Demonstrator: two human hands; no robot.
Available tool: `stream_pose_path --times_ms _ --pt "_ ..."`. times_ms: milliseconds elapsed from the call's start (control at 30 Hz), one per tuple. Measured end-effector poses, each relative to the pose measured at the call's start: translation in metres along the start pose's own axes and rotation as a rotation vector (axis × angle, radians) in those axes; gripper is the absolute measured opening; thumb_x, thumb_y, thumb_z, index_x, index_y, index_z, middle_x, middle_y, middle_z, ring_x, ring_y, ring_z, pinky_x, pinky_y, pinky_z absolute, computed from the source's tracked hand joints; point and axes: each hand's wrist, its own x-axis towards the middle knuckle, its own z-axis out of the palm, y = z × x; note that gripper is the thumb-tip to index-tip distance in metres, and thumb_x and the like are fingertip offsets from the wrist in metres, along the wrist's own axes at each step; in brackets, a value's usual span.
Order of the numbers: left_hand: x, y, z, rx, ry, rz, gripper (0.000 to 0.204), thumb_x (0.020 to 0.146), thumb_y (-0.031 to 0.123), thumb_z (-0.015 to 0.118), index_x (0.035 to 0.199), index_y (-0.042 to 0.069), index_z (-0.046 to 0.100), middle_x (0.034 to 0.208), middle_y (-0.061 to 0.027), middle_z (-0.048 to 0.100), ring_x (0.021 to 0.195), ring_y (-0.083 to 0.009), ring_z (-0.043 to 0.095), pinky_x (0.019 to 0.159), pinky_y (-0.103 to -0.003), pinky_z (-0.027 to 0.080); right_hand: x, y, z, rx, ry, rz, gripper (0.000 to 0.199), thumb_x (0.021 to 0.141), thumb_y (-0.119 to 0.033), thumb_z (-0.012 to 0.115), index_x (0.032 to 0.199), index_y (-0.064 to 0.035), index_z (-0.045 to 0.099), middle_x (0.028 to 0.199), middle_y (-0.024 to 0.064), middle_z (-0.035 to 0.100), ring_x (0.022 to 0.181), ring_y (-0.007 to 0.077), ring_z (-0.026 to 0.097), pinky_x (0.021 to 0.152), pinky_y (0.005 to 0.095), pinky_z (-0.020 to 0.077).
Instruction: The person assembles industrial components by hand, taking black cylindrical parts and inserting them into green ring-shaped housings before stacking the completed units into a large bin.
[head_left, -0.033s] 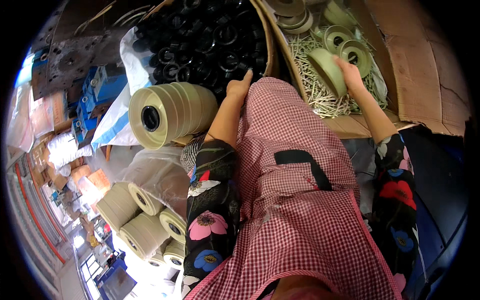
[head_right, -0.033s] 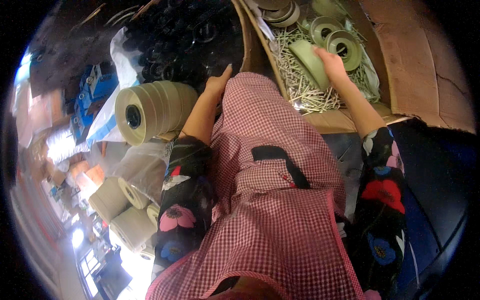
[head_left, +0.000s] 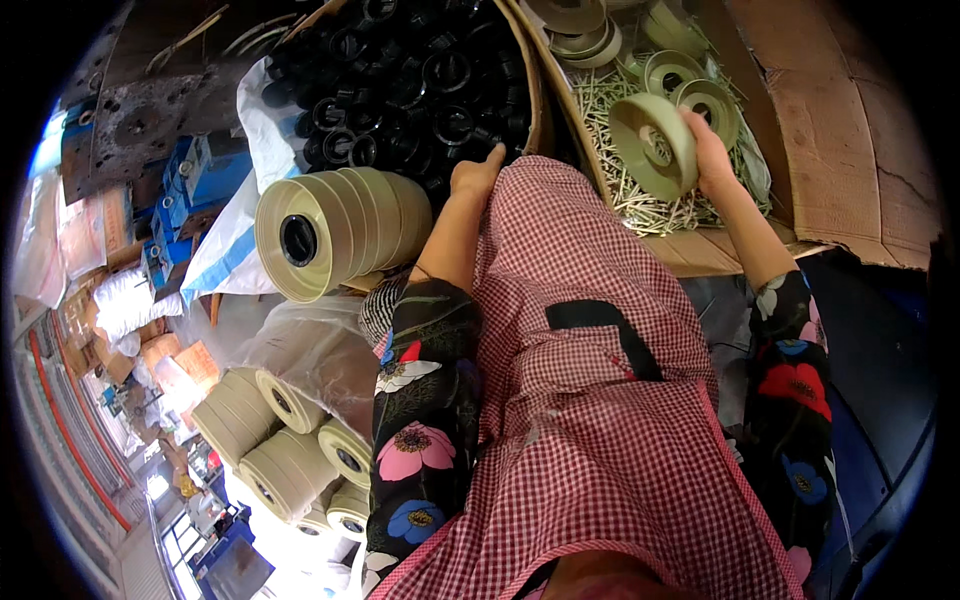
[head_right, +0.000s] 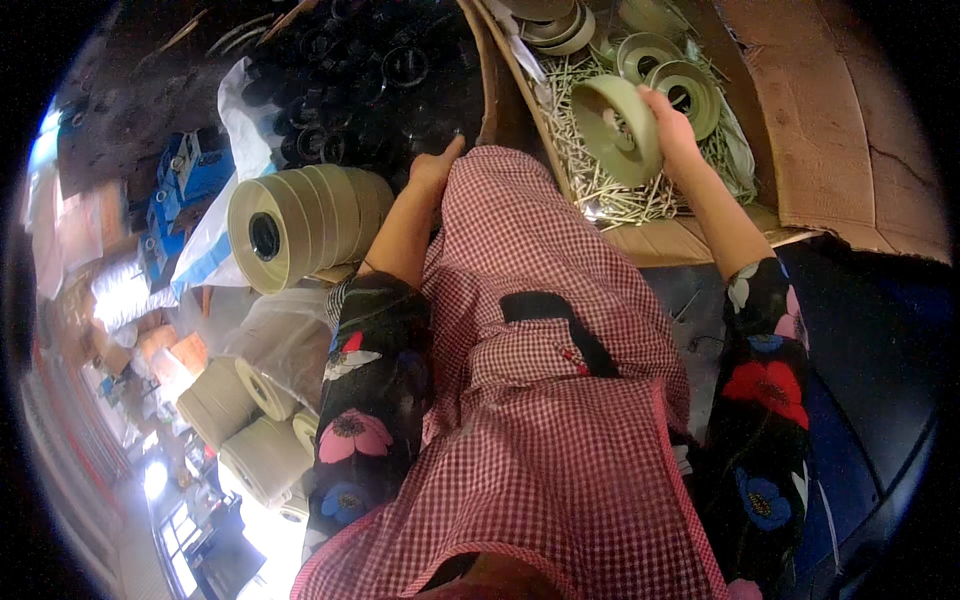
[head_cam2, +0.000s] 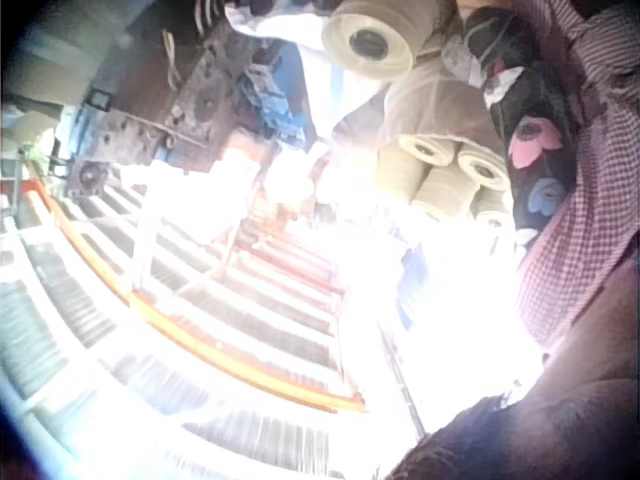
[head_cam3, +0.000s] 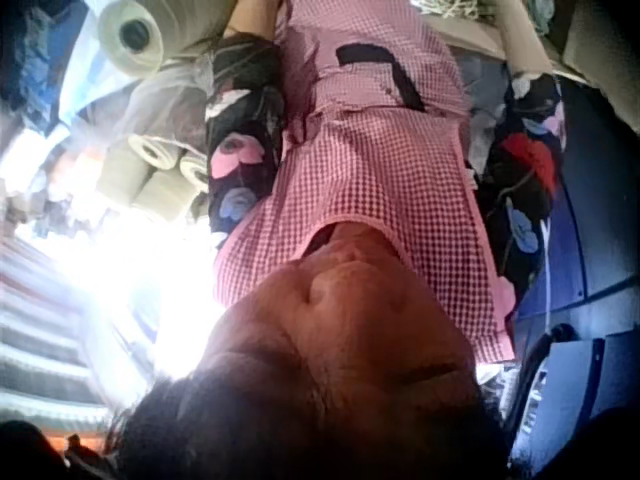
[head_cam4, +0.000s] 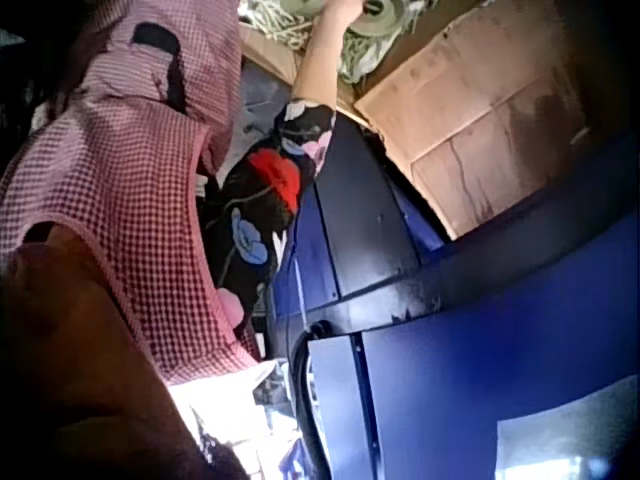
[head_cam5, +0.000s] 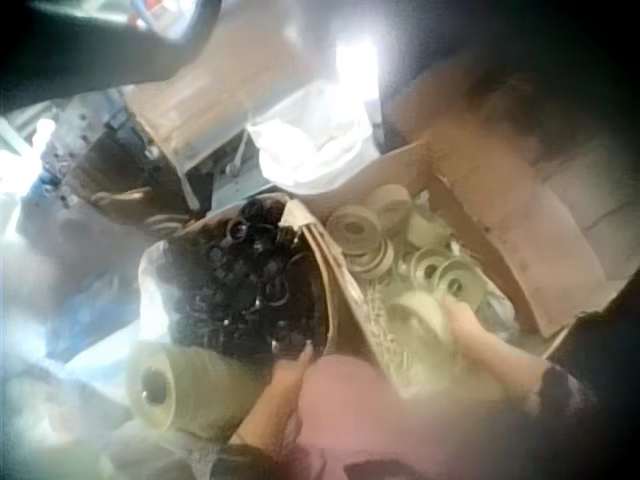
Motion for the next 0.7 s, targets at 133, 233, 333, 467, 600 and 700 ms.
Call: stream_pose_path --times_ms 133,233,333,467,600,700 --pt "-0.02 0.014 -0.012 0.037 -0.145 0.024 0.069 0.077 0.035 0.07 0.114 -0.019 0.048 0.114 -0.0275 0.057 0.101 -0.0309 0.06 0.081 -0.034 0.049 -0.008 0.001 -0.031 0.362 -0.318 -0.01 0.044 0.093 -0.041 0.042 0.106 -0.0018 0.056 0.08 0.0127 0.063 0.071 0.0226 0.06 0.065 0.0342 0.0517" --pt "-0.052 0.007 -0.018 -0.329 0.056 0.14 0.039 0.075 0.024 0.074 0.095 -0.006 0.057 0.083 -0.011 0.061 0.073 -0.017 0.058 0.066 -0.027 0.047 -0.042 -0.01 -0.006 0.567 -0.399 -0.055 0.05 0.094 -0.045 0.039 0.108 0.0002 0.055 0.08 0.0136 0.063 0.077 0.0243 0.061 0.069 0.0358 0.0518" --pt "-0.087 -0.001 -0.034 -0.802 0.048 0.403 0.019 0.076 0.013 0.073 0.083 0.001 0.059 0.074 -0.0007 0.058 0.065 -0.0076 0.052 0.06 -0.02 0.043 -0.08 -0.025 0.033 0.567 -0.514 -0.136 0.053 0.094 -0.046 0.038 0.114 0.0009 0.052 0.089 0.0154 0.063 0.085 0.0255 0.061 0.075 0.0373 0.0515" --pt "-0.167 0.026 -0.054 -0.638 0.128 0.933 0.016 0.074 0.008 0.072 0.082 0.001 0.06 0.113 -0.0141 0.056 0.1 -0.0182 0.055 0.083 -0.029 0.045 -0.137 -0.032 0.075 0.444 -0.757 -0.213 0.055 0.092 -0.048 0.044 0.116 0.0007 0.052 0.102 0.0108 0.061 0.096 0.0191 0.059 0.086 0.0323 0.047" --pt "-0.202 0.021 -0.068 -0.46 -0.084 1.114 0.015 0.068 0.002 0.071 0.078 0.002 0.06 0.13 -0.02 0.044 0.118 -0.0307 0.048 0.097 -0.038 0.04 -0.163 -0.025 0.095 0.031 -0.886 -0.475 0.048 0.087 -0.041 0.055 0.111 0.0013 0.054 0.109 0.0091 0.053 0.102 0.0158 0.053 0.089 0.0276 0.0421" --pt "-0.212 0.008 -0.075 -0.55 -0.189 1.07 0.032 0.07 0.005 0.072 0.097 0.003 0.056 0.127 -0.0159 0.046 0.115 -0.0256 0.049 0.094 -0.037 0.042 -0.174 -0.02 0.097 -0.09 -0.915 -0.609 0.04 0.082 -0.033 0.062 0.101 0.0019 0.056 0.113 0.0104 0.047 0.105 0.0177 0.048 0.09 0.0295 0.0408"
